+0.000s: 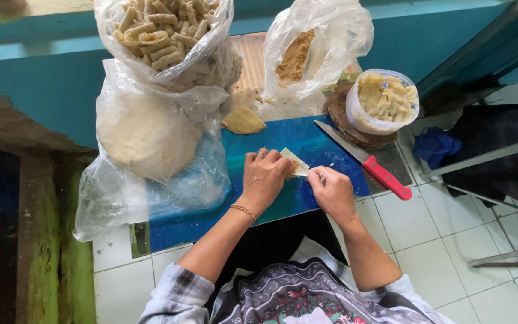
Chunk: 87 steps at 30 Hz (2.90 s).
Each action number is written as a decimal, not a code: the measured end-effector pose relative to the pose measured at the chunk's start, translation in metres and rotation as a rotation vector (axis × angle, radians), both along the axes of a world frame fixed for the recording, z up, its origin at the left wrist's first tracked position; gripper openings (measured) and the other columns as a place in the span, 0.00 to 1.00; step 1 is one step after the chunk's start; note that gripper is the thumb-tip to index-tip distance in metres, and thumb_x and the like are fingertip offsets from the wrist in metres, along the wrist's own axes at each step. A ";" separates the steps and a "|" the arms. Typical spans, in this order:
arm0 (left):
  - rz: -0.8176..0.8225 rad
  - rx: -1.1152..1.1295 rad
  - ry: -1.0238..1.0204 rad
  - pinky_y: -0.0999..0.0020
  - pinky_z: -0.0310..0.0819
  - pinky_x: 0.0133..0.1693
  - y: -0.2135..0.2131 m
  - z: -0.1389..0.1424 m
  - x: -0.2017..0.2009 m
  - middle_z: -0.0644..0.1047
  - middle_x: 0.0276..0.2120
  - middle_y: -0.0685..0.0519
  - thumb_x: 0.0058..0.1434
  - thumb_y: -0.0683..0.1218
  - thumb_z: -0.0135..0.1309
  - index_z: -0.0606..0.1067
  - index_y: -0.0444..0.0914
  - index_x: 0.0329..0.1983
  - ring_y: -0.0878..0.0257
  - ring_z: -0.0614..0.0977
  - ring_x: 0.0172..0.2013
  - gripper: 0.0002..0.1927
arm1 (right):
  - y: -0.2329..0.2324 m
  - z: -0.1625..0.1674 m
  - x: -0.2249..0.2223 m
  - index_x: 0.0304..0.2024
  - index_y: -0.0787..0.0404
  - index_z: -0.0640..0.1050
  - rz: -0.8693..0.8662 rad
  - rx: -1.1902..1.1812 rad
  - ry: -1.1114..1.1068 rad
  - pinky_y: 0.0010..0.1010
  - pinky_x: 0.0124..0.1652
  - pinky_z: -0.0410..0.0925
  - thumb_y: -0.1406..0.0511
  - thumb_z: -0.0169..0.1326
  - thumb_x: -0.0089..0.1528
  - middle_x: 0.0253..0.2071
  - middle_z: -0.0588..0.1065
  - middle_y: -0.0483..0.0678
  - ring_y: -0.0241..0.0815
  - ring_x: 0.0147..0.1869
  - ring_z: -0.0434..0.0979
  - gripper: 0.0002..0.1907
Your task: The person sits at a small table and folds triangular dough wrappers around a brown filling taken from a plastic bag, pinching each piece closed by hand. The folded pastries are placed on the blue work board, and finished pieces are set into a plastic container beside the board.
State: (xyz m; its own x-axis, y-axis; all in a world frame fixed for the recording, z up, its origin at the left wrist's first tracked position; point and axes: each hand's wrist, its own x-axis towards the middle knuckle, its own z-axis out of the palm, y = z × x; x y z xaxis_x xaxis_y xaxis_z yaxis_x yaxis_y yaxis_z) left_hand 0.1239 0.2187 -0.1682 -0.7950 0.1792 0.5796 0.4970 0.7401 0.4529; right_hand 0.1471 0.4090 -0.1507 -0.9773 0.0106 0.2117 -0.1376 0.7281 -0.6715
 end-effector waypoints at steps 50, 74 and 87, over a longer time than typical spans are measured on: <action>0.021 0.439 -0.350 0.60 0.78 0.41 -0.013 0.000 0.015 0.81 0.36 0.48 0.56 0.38 0.60 0.74 0.36 0.47 0.54 0.84 0.37 0.15 | -0.020 0.009 -0.007 0.43 0.60 0.78 0.171 -0.110 0.107 0.29 0.33 0.73 0.67 0.64 0.57 0.40 0.79 0.47 0.39 0.37 0.81 0.12; -0.231 0.226 -0.178 0.56 0.76 0.39 -0.019 -0.012 -0.009 0.80 0.33 0.49 0.62 0.40 0.57 0.74 0.38 0.37 0.49 0.81 0.37 0.03 | -0.014 -0.006 -0.040 0.39 0.63 0.81 0.483 0.189 0.340 0.39 0.43 0.71 0.69 0.61 0.60 0.37 0.77 0.50 0.52 0.44 0.75 0.05; -0.159 0.341 -0.361 0.57 0.75 0.38 -0.008 0.004 0.032 0.77 0.32 0.47 0.58 0.39 0.59 0.79 0.40 0.32 0.49 0.81 0.35 0.02 | -0.008 0.005 -0.014 0.36 0.61 0.83 0.313 -0.068 -0.208 0.31 0.34 0.70 0.65 0.63 0.57 0.33 0.77 0.47 0.42 0.32 0.78 0.07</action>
State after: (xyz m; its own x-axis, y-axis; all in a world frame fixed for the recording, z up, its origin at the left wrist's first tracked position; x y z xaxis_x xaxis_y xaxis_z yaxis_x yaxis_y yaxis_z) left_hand 0.1554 0.2109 -0.1643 -0.9334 0.1627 0.3200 0.3588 0.4485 0.8186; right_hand 0.1333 0.4015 -0.1462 -0.9576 -0.2876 0.0171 -0.2013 0.6253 -0.7540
